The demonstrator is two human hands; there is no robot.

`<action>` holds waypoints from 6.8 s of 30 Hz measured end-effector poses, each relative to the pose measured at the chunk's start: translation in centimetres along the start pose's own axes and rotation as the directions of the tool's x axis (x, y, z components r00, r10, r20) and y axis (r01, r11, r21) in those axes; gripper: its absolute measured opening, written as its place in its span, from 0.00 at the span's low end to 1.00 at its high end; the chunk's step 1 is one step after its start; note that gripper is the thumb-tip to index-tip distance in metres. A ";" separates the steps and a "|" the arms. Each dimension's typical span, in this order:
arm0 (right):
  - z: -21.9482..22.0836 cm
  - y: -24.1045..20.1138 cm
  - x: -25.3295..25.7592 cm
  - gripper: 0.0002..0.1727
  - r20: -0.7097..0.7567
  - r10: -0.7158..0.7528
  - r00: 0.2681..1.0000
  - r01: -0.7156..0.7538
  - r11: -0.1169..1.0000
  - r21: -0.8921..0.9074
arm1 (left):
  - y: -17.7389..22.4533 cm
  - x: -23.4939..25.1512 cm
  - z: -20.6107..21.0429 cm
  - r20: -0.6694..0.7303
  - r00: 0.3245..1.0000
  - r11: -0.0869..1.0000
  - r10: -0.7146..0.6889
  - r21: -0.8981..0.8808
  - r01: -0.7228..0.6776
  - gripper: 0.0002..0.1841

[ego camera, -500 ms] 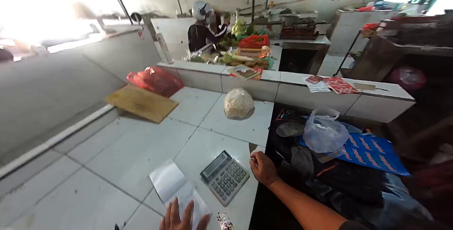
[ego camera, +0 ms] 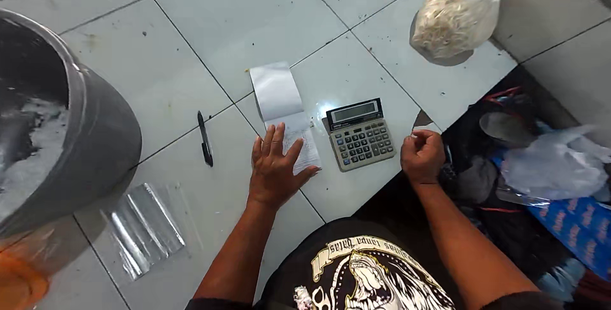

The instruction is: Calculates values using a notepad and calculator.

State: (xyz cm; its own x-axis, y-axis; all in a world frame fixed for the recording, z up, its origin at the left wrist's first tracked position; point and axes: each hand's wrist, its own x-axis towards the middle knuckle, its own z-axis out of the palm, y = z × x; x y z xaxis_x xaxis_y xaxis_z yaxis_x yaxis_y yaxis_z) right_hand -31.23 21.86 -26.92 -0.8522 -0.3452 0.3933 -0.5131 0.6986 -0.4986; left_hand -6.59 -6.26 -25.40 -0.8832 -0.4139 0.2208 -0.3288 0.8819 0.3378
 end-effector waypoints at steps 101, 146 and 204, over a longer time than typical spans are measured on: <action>-2.0 -1.6 -5.8 0.30 0.045 -0.112 0.993 0.117 0.981 -0.154 | 2.6 -1.2 0.5 0.019 0.999 0.998 -0.049 0.051 0.048 0.38; -4.1 -9.5 -2.7 0.20 0.216 -0.219 0.952 0.255 0.954 -0.156 | 2.5 -1.2 0.5 0.022 0.999 0.999 -0.048 0.021 0.047 0.40; -0.1 -0.4 -0.2 0.18 -0.005 -0.140 0.990 0.139 0.984 -0.108 | 2.5 -1.5 0.6 -0.031 0.999 0.999 -0.031 0.035 0.032 0.34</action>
State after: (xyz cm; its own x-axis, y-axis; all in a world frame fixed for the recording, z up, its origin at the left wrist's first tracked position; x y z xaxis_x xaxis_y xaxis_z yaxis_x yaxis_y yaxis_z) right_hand -30.84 21.71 -26.72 -0.7713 -0.4367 0.4630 -0.6124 0.7072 -0.3532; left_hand -6.28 -3.32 -25.41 -0.8616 -0.4482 0.2384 -0.3689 0.8754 0.3125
